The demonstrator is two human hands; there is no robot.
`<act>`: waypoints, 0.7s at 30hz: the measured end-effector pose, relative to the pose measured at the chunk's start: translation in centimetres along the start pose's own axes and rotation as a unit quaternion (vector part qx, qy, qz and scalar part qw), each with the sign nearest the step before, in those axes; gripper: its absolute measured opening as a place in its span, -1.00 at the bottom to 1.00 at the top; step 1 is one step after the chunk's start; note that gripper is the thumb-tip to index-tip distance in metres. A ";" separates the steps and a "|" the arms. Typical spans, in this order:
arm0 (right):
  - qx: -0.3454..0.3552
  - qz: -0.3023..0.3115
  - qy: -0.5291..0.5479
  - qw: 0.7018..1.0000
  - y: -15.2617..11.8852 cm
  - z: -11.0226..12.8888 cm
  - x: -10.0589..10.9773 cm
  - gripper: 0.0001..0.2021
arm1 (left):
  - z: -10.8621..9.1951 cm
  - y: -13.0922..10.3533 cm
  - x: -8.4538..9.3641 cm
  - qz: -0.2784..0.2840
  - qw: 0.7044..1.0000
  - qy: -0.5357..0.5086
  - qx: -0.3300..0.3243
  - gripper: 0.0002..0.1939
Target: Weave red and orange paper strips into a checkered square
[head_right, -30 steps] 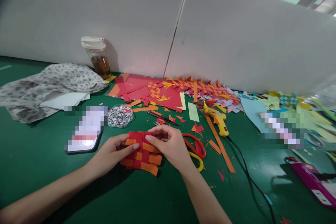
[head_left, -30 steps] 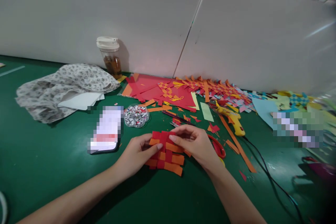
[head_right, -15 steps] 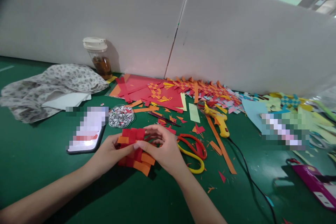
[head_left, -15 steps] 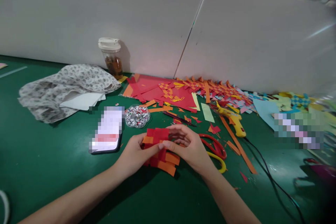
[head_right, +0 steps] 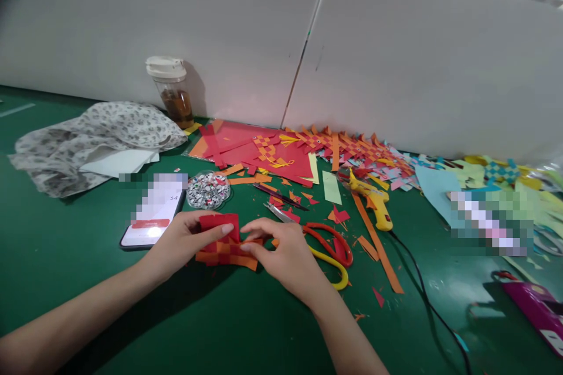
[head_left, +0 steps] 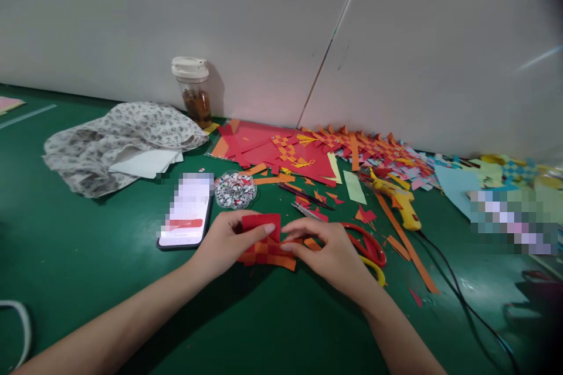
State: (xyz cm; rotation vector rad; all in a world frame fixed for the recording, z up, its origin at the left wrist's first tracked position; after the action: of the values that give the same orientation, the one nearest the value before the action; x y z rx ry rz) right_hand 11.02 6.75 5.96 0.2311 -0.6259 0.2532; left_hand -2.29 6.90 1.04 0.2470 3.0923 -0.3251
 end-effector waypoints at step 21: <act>-0.071 0.034 0.138 0.987 0.4 -2.1 -0.1 -0.53 | -0.9 -0.1 1.4 -0.063 0.997 0.039 -0.029 -0.81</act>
State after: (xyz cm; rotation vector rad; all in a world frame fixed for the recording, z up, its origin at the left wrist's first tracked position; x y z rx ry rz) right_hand 11.98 7.68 4.24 0.0366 -0.3759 0.2985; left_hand -3.71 7.23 1.88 0.0641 3.1951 -0.2345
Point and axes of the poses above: each hand's wrist, its own y-axis towards the middle knuckle, its own x-axis out of the back of the hand, z = x × y, the point moved 10 cm from there along y, towards the middle knuckle, and after that the axes turned 4 degrees about -z, right-handed, at the moved point
